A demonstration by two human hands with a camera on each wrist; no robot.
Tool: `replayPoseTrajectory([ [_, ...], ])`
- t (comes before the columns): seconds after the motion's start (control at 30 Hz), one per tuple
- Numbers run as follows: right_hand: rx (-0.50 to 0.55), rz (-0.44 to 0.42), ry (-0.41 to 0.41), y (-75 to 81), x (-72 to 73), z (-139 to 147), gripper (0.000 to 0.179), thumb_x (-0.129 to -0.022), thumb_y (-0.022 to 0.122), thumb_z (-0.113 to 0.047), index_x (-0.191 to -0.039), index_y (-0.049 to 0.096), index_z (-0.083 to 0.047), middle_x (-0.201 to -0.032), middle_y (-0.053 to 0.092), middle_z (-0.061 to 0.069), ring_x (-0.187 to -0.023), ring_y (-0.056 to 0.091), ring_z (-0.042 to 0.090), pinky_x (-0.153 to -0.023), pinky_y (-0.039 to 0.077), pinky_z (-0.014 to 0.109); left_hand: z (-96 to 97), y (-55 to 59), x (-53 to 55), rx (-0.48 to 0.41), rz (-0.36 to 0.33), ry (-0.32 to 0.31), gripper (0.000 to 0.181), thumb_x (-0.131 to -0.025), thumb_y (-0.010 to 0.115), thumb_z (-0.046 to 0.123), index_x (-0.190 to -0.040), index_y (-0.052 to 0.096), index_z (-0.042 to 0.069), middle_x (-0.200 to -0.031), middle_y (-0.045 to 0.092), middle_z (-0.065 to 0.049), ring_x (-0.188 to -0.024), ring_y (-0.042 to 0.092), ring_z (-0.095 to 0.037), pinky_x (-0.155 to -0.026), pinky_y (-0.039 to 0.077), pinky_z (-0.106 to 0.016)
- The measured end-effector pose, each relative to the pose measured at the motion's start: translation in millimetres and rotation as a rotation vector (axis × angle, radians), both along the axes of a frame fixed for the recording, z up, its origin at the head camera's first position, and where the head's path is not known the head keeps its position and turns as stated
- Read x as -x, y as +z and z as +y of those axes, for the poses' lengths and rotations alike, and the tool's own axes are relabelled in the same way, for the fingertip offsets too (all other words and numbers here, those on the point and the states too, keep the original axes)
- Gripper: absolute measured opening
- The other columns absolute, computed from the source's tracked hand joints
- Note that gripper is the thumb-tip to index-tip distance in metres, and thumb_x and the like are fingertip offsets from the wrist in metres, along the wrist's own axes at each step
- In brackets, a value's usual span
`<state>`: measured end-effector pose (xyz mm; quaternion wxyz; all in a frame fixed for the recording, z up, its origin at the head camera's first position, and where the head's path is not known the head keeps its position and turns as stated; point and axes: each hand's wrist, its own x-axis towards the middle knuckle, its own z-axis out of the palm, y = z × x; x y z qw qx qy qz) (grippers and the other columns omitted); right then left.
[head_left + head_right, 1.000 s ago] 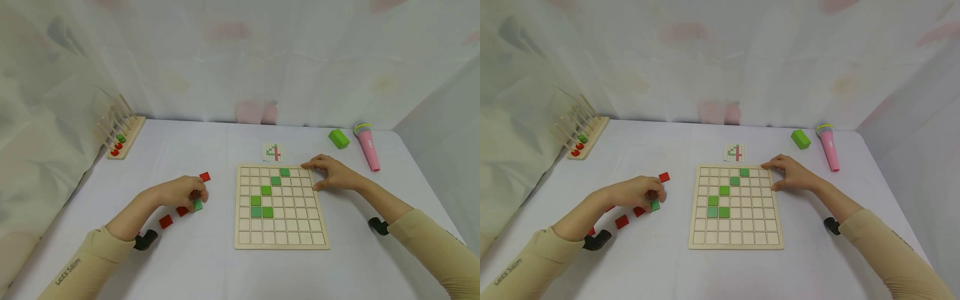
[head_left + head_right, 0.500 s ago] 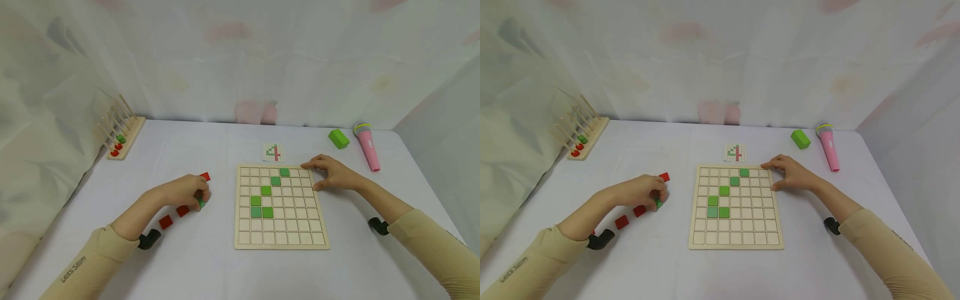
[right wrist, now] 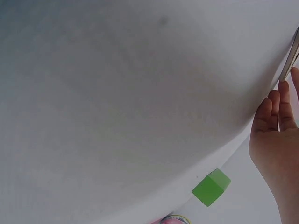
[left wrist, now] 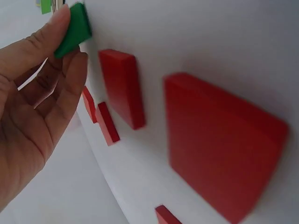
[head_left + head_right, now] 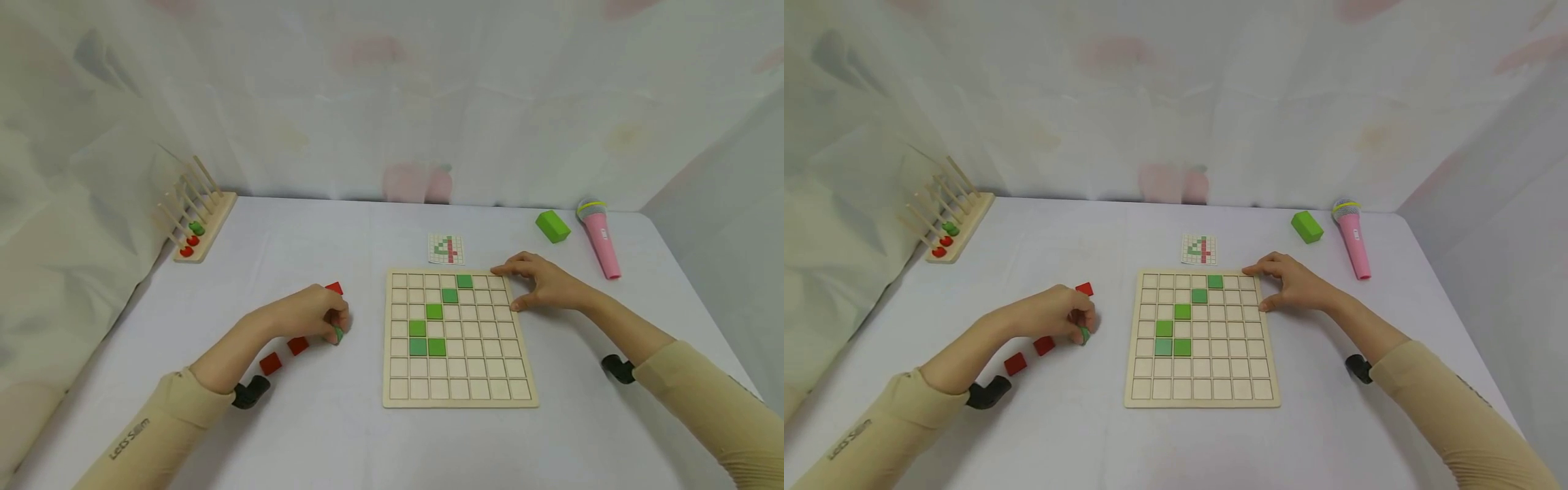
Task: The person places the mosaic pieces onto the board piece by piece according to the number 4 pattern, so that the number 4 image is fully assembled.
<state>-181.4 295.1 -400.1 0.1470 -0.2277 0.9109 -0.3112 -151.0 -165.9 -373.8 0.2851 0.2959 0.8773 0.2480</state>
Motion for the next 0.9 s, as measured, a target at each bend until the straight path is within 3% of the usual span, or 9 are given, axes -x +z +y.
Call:
replayPoseTrajectory([
  [0.17, -0.003, 0.003, 0.002, -0.3, -0.2, 0.5, 0.072, -0.069, 0.089, -0.028, -0.135, 0.061, -0.016, -0.129, 0.054, 0.008, -0.122, 0.044, 0.019, -0.103, 0.035, 0.039, 7.6, 5.8, 3.9, -0.048, 0.007, -0.03, 0.02, -0.076, 0.083, 0.01, -0.078, 0.064, 0.016, -0.076, 0.062, 0.006, -0.072, 0.055, -0.008, -0.068, 0.049, -0.021],
  [0.33, 0.005, 0.009, 0.006, -0.5, 0.0, 0.7, 0.072, -0.069, 0.089, -0.027, -0.135, 0.061, -0.016, -0.129, 0.054, 0.007, -0.121, 0.044, 0.018, -0.101, 0.035, 0.034, 21.1, 13.4, 4.3, -0.103, 0.002, -0.043, 0.018, -0.076, 0.082, 0.008, -0.078, 0.065, 0.014, -0.078, 0.065, 0.005, -0.074, 0.059, -0.008, -0.071, 0.051, -0.021],
  [0.63, -0.001, 0.024, 0.014, -1.3, 0.8, 1.3, 0.072, -0.069, 0.089, -0.03, -0.134, 0.061, -0.016, -0.128, 0.055, 0.007, -0.121, 0.044, 0.017, -0.101, 0.035, 0.033, 50.1, 12.0, 1.0, -0.218, 0.014, 0.029, 0.018, -0.076, 0.083, 0.009, -0.08, 0.067, 0.015, -0.074, 0.067, 0.005, -0.072, 0.06, -0.008, -0.069, 0.052, -0.021],
  [0.9, 0.006, 0.009, 0.01, -0.1, 0.2, 0.8, 0.072, -0.069, 0.089, -0.029, -0.134, 0.061, -0.016, -0.128, 0.055, 0.007, -0.121, 0.045, 0.018, -0.101, 0.035, 0.032, 80.1, 7.9, -7.8, -0.316, -0.019, 0.082, 0.017, -0.076, 0.084, 0.013, -0.083, 0.069, 0.015, -0.075, 0.067, 0.003, -0.072, 0.06, -0.008, -0.07, 0.052, -0.022],
])
